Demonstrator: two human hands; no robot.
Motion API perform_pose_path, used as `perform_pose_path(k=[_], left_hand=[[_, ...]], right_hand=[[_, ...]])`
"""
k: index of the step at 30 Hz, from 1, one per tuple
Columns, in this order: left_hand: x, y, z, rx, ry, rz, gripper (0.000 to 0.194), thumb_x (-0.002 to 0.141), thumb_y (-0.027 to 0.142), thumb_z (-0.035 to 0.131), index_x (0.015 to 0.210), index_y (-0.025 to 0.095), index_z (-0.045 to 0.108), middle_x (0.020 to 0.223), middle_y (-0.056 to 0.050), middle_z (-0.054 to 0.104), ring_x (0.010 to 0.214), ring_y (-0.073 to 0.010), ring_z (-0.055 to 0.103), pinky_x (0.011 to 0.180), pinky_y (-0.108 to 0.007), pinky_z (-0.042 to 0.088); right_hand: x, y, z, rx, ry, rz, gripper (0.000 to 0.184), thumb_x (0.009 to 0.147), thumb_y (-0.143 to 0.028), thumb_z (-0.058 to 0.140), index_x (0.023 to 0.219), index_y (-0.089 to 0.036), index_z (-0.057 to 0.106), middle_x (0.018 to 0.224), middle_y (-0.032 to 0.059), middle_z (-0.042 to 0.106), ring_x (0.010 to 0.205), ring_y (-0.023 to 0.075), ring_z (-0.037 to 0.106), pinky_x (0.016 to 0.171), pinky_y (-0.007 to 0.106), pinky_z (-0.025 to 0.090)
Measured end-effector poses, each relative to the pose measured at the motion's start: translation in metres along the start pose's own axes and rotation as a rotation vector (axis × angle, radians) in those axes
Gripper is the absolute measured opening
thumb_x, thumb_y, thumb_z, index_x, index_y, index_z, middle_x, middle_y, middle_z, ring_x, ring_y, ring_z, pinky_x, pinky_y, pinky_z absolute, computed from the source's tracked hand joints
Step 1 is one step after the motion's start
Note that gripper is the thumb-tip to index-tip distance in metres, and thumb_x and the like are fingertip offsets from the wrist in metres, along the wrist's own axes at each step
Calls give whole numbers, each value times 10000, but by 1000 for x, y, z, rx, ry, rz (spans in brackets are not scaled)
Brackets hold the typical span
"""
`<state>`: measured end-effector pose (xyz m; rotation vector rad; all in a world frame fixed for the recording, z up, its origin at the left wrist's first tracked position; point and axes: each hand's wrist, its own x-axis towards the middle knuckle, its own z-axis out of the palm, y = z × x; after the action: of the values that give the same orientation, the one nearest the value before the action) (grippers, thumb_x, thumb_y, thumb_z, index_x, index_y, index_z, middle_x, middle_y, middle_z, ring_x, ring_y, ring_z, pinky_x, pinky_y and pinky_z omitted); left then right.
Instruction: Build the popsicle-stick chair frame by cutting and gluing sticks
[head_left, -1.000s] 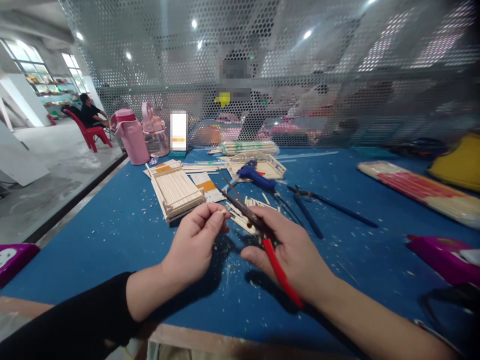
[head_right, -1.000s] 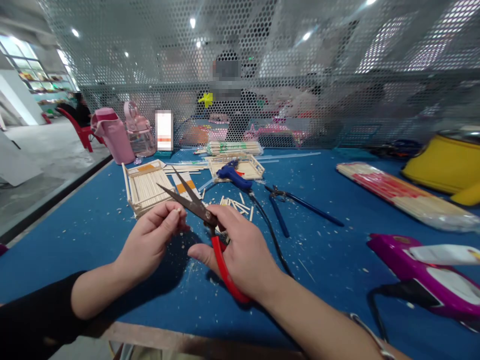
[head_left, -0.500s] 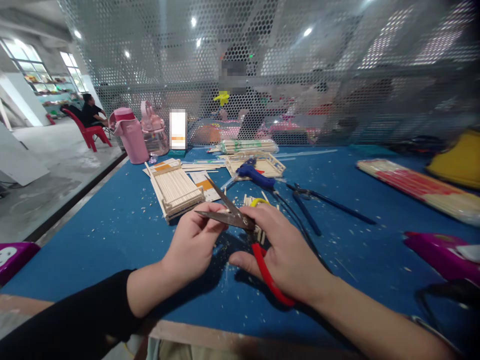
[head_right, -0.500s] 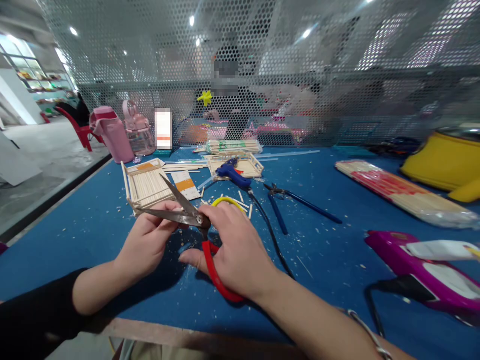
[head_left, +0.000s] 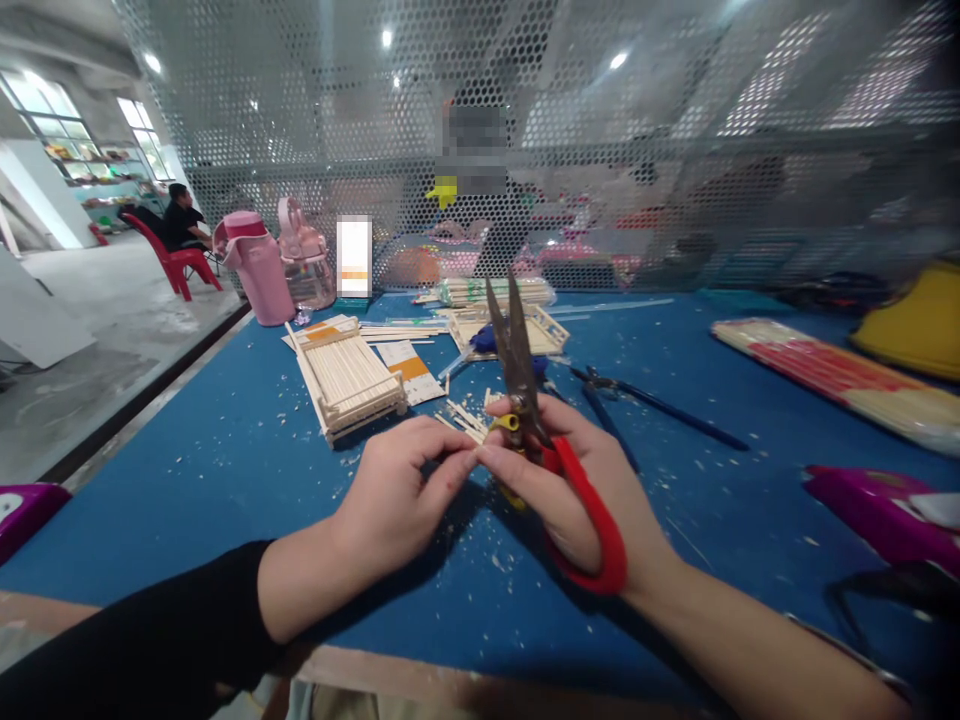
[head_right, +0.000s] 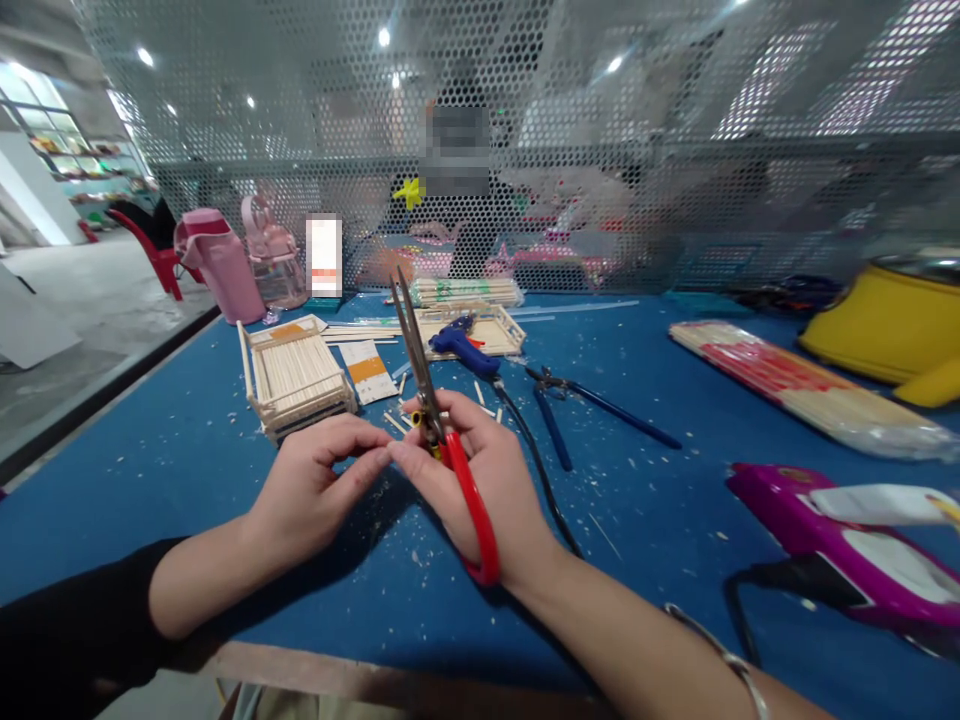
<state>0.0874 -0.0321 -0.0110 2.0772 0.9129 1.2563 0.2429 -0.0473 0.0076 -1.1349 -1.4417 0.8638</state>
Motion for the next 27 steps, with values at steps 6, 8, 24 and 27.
perform_pose_path(k=[6,8,24,27], left_hand=[[3,-1,0,46,48,128,133,843,113,578,853,94,709,783,-77,709,719,-117,627,685,-198,492],[3,-1,-1,15,51,144,123,836,111,594,853,91,714,776,-78,714,713,-113,631,678,-189,493],[1,4,-7,-200,-34,66,121,828,171,624,820,130,738,786,-77,728,709,-126,641,678,-212,496],[2,8,-6,-335,-26,-100,114,814,199,639,785,140,732,760,-59,712,702,-130,621,673,-231,478]], right_hand=[[1,3,2,138,-14,143,369,635,-337,742,937,-203,576,675,-29,594,582,114,557,549,237,462],[1,4,1,210,-14,197,411,621,-348,761,956,-211,565,682,-33,598,586,109,561,548,228,463],[-5,-1,-4,235,-51,141,434,623,-341,789,959,-221,542,671,-27,616,557,102,559,507,214,483],[-6,-2,-6,182,-56,89,384,666,-347,753,966,-231,542,692,-19,618,564,109,569,512,225,492]])
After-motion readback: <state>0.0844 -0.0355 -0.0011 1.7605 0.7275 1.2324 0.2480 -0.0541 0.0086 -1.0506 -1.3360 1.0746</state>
